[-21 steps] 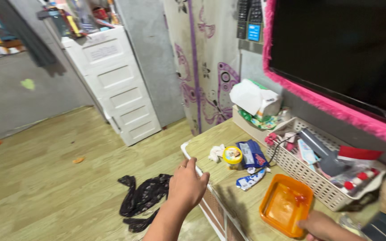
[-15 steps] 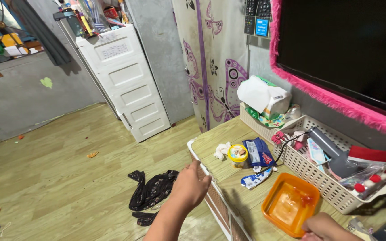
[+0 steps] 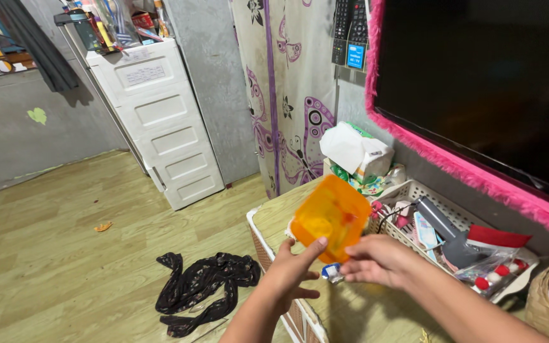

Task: The person organizes a cluttered bedroom by sorting items into containers and arranging bedding. They place tissues into an orange container, move a white basket, hang a mesh bag, and fold a red blanket. They then arrange pillows and stuffed toys on the bed, put items into a black basket, and place a small box on a cabinet.

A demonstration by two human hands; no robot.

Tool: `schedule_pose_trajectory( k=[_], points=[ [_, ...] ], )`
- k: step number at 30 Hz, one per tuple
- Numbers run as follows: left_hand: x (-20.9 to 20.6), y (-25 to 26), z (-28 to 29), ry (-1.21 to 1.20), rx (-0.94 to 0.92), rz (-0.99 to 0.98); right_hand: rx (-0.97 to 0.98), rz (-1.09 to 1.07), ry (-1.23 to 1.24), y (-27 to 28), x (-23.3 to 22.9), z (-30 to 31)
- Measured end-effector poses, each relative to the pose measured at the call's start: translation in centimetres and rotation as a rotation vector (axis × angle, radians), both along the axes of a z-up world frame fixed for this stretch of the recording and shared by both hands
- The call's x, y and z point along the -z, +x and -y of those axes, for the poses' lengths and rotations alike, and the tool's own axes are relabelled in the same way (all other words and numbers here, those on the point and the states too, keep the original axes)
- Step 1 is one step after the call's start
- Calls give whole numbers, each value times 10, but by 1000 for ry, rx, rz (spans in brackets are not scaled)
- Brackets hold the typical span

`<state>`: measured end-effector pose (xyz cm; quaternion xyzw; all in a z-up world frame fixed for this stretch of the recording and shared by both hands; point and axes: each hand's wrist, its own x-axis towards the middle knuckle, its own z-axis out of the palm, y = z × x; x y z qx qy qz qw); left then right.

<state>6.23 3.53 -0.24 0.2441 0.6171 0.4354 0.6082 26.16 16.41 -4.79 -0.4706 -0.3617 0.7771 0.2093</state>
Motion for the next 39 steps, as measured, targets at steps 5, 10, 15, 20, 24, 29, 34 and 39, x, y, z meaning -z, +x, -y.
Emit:
schedule_pose_trajectory(
  k=[5, 10, 15, 20, 24, 29, 34, 39],
  points=[
    [21, -35, -30, 148, -256, 290, -176, 25, 127, -66, -36, 1],
    [61, -122, -74, 125, -474, 504, -241, 277, 421, -95, 2, -71],
    [77, -210, -105, -7, -639, 454, -273, 807, 1006, -109, 64, -171],
    [88, -283, -122, -10, -615, 379, -629, 1229, 994, -170, 67, -173],
    [91, -324, -126, -28, -609, 309, -927, 1384, 1038, -224, 73, -145],
    [102, -351, -138, -91, -559, 226, -1003, 1307, 1159, -248, 114, -149],
    [118, -335, -155, -170, -332, 93, -556, 1092, 1078, -268, 89, -177],
    [132, -286, -191, -204, -140, 152, -332, 767, 1267, -287, 31, -210]
  ],
)
